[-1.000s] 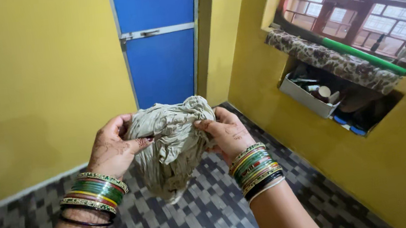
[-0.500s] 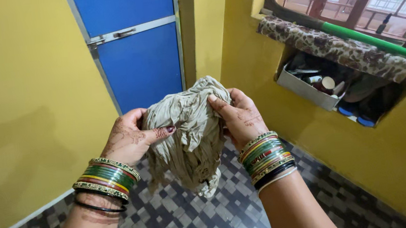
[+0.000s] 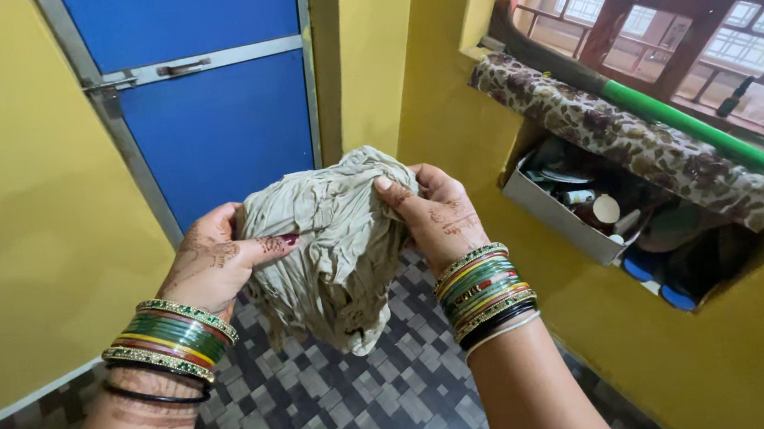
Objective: The person wrings a wet cloth over a bucket of water and then uses it to scrub the tiled floor in a corner and near a doorway.
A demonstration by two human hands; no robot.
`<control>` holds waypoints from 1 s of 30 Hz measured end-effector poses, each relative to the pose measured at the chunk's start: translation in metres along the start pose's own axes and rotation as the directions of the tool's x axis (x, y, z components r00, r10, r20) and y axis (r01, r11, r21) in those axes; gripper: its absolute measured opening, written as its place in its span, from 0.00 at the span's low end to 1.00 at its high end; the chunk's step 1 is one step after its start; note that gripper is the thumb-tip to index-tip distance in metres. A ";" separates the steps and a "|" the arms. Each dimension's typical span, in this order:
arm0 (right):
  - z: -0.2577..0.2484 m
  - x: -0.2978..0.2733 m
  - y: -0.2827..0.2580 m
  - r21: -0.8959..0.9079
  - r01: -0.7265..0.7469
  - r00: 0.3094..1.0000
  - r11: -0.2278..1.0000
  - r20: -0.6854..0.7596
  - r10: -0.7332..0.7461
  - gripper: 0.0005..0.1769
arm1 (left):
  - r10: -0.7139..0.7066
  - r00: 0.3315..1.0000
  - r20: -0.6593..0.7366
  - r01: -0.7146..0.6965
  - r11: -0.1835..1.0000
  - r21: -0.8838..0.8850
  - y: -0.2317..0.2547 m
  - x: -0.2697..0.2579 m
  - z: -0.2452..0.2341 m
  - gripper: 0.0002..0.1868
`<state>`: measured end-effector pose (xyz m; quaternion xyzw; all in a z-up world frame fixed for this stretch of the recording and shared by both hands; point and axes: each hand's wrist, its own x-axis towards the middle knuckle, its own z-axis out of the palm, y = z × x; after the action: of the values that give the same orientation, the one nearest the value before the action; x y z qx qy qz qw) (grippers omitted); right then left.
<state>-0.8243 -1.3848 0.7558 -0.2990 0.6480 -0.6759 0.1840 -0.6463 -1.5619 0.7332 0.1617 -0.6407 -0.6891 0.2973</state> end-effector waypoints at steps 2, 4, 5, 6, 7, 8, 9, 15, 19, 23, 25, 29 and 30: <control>-0.012 0.015 0.005 0.072 -0.015 1.000 0.997 0.001 0.015 0.15 | 0.000 0.999 -0.041 0.002 1.000 0.031 -0.002 0.014 0.012 0.22; -0.020 0.030 0.009 0.148 -0.019 1.000 0.989 -0.002 0.019 0.14 | 0.007 1.000 -0.030 -0.006 1.000 0.028 -0.005 0.026 0.019 0.23; -0.025 0.036 0.010 0.148 -0.038 0.999 0.988 -0.008 0.040 0.13 | 0.012 1.000 -0.013 -0.012 1.000 0.019 -0.005 0.033 0.023 0.24; -0.028 0.043 0.011 0.148 -0.057 0.998 0.987 -0.014 0.060 0.12 | 0.015 1.000 -0.013 -0.014 1.000 0.019 -0.005 0.041 0.025 0.24; -0.032 0.050 0.013 0.145 -0.059 0.998 0.988 -0.017 0.062 0.12 | 0.022 1.000 -0.001 -0.022 1.000 0.023 -0.005 0.049 0.028 0.25; -0.036 0.058 0.015 0.110 -0.045 0.998 0.993 -0.031 0.049 0.12 | 0.028 1.000 0.012 -0.029 0.999 0.027 -0.007 0.057 0.030 0.27; -0.039 0.067 0.018 0.074 -0.032 0.998 0.997 -0.046 0.036 0.12 | 0.026 1.000 0.013 -0.026 0.999 0.025 -0.010 0.065 0.032 0.27; -0.057 0.128 0.046 0.016 0.038 0.998 0.999 -0.044 -0.037 0.12 | 0.019 0.997 0.074 -0.023 0.998 0.053 -0.035 0.135 0.032 0.28; -0.057 0.174 0.072 -0.078 0.019 0.993 0.997 -0.113 -0.027 0.12 | -0.077 0.980 0.183 0.084 0.996 -0.027 -0.067 0.192 0.026 0.26; -0.043 0.215 0.091 -0.073 -0.043 0.984 0.996 -0.174 0.030 0.12 | -0.234 0.946 0.223 0.252 0.966 -0.054 -0.090 0.243 0.013 0.23; -0.034 0.235 0.097 -0.066 -0.052 0.979 0.996 -0.199 0.038 0.13 | -0.249 0.940 0.234 0.260 0.965 -0.018 -0.095 0.271 0.001 0.24; -0.019 0.268 0.111 -0.135 -0.107 0.953 0.985 -0.295 0.064 0.14 | -0.274 0.924 0.267 0.280 0.960 0.016 -0.106 0.320 -0.014 0.25; -0.017 0.274 0.116 -0.178 -0.129 0.942 0.976 -0.330 0.064 0.14 | -0.285 0.918 0.276 0.289 0.957 0.025 -0.110 0.328 -0.018 0.25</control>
<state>-1.0578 -1.5573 0.6873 -0.1688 0.7470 -0.6383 0.0781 -0.9106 -1.7789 0.6753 0.1536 -0.6396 -0.7463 0.1020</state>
